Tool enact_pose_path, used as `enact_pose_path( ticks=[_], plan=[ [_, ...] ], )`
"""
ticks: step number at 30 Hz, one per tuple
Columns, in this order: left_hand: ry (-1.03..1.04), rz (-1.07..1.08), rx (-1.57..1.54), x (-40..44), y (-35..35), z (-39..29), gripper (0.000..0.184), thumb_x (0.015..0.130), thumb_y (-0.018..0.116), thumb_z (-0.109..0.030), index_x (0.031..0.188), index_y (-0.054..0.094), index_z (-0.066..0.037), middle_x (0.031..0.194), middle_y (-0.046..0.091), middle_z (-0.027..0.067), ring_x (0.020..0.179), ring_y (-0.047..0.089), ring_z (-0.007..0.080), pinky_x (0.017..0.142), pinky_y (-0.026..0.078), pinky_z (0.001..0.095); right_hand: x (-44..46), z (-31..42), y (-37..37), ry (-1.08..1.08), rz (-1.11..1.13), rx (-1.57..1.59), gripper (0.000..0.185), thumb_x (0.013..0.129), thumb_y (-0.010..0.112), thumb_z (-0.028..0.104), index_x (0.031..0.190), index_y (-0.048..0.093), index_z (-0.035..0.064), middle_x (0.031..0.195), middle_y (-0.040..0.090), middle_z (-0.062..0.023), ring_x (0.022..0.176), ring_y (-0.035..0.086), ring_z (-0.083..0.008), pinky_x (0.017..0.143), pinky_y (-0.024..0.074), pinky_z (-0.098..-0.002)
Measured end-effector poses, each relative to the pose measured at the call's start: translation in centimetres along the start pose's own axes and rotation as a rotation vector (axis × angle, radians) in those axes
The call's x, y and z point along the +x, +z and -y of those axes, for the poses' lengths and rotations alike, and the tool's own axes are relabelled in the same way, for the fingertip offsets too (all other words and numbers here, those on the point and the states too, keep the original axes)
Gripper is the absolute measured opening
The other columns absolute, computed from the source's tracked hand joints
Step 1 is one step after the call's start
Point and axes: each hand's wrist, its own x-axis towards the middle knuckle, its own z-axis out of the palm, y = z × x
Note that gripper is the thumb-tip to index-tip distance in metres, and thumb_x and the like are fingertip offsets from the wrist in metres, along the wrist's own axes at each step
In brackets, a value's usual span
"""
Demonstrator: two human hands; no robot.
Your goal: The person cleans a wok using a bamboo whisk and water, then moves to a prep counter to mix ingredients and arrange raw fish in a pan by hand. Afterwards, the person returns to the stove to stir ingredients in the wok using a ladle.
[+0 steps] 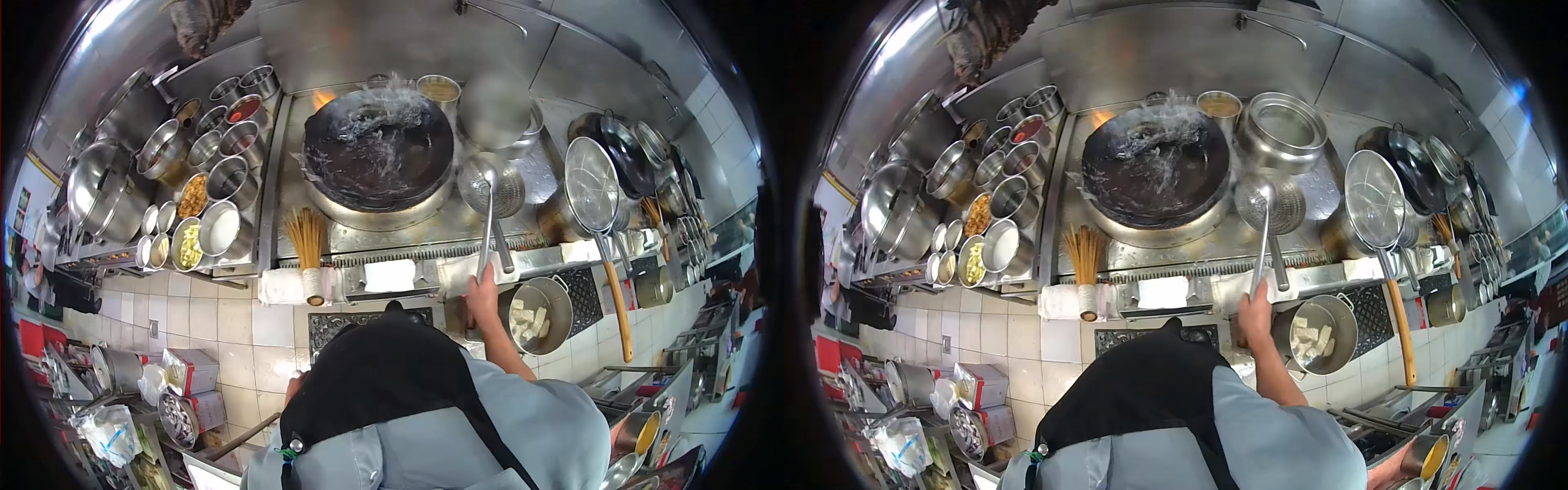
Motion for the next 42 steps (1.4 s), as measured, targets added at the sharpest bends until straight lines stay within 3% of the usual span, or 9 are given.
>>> enact_pose_path(
  ticks=[5,11,13,15,20,25,34,37,42],
  plan=[
    [-0.043,0.071,-0.08,-6.0,-1.1,2.6,0.046,0.1,0.054,-0.041,0.133,0.067,-0.012,0.115,0.071,0.0274,0.106,0.071,0.0406,0.085,0.056,0.049,0.8,1.1,-1.7,0.0,0.106,-0.715,0.073,0.094,0.064,0.023,0.156,0.032,0.0005,0.128,0.062,-0.0338,0.117,0.063,-0.0446,0.095,0.0527,-0.0512],
    [-0.1,-0.098,-0.106,-2.4,-4.1,2.8,0.048,0.101,0.053,-0.043,0.131,0.069,-0.009,0.121,0.071,0.0249,0.114,0.07,0.0351,0.09,0.055,0.0449,-1.3,18.0,16.0,-0.589,0.662,-0.025,0.075,0.098,0.064,0.044,0.156,0.039,0.0041,0.141,0.058,-0.0308,0.118,0.064,-0.0447,0.098,0.0534,-0.0499],
    [-0.073,-0.267,-0.335,-1.3,-4.2,1.3,0.036,0.095,0.06,-0.038,0.104,0.068,-0.004,0.088,0.071,0.0236,0.085,0.07,0.0424,0.07,0.051,0.049,-6.4,26.4,16.7,-0.175,1.044,-0.153,0.108,0.096,0.063,0.054,0.166,-0.008,0.0129,0.117,0.07,-0.0235,0.072,0.069,-0.0294,0.052,0.0608,-0.0418],
    [-0.296,-0.218,-0.641,-3.3,-7.9,-5.1,0.057,0.09,0.074,-0.038,0.117,0.064,0.011,0.102,0.072,0.0252,0.095,0.071,0.0337,0.081,0.056,0.0441,-8.3,26.6,20.9,-0.049,1.064,-0.165,0.113,0.094,0.067,0.045,0.164,-0.016,0.0144,0.101,0.07,-0.0229,0.071,0.069,-0.0304,0.053,0.0615,-0.0479],
    [-0.145,-0.34,-0.685,-2.3,-3.7,-3.0,0.052,0.088,0.077,-0.035,0.106,0.062,0.011,0.098,0.072,0.0221,0.09,0.069,0.0278,0.075,0.055,0.0417,-4.2,25.8,20.5,0.35,1.261,0.677,0.059,0.1,0.059,0.025,0.152,0.032,0.0215,0.097,0.059,-0.0087,0.075,0.063,-0.02,0.061,0.0578,-0.0409],
    [-0.254,-0.301,-0.423,-6.9,0.2,-0.2,0.045,0.09,0.075,-0.032,0.105,0.064,0.009,0.093,0.072,0.0207,0.087,0.069,0.0272,0.072,0.054,0.0422,1.2,31.6,8.1,-0.115,0.842,0.453,0.084,0.095,0.053,0.013,0.167,0.014,0.0299,0.131,0.063,-0.0137,0.079,0.07,-0.0222,0.057,0.0607,-0.0374],
    [-0.3,-0.161,-0.266,-8.7,-0.1,-0.2,0.04,0.091,0.071,-0.032,0.105,0.066,0.004,0.09,0.071,0.0199,0.085,0.07,0.0292,0.071,0.053,0.0439,19.6,25.8,-2.6,-0.206,0.576,-0.585,0.054,0.095,0.065,0.036,0.147,0.058,0.0241,0.119,0.073,-0.0152,0.088,0.075,-0.028,0.065,0.0623,-0.0401],
    [-0.295,-0.172,-0.268,-7.7,-1.4,-1.0,0.038,0.091,0.07,-0.033,0.105,0.066,0.003,0.089,0.071,0.0196,0.084,0.07,0.0299,0.071,0.053,0.0444,25.7,25.3,1.9,-0.575,0.169,-0.519,0.046,0.094,0.066,0.033,0.137,0.065,0.0164,0.114,0.073,-0.0176,0.089,0.075,-0.031,0.066,0.0632,-0.0412],
    [-0.265,-0.229,-0.378,-3.8,-4.3,-4.5,0.035,0.092,0.067,-0.033,0.105,0.067,0.0,0.087,0.071,0.0191,0.083,0.07,0.031,0.07,0.053,0.0454,25.4,29.9,19.7,-0.11,0.456,0.106,0.048,0.091,0.068,0.027,0.134,0.06,0.0072,0.097,0.074,-0.0207,0.068,0.074,-0.0326,0.059,0.0621,-0.0406]
  ],
)
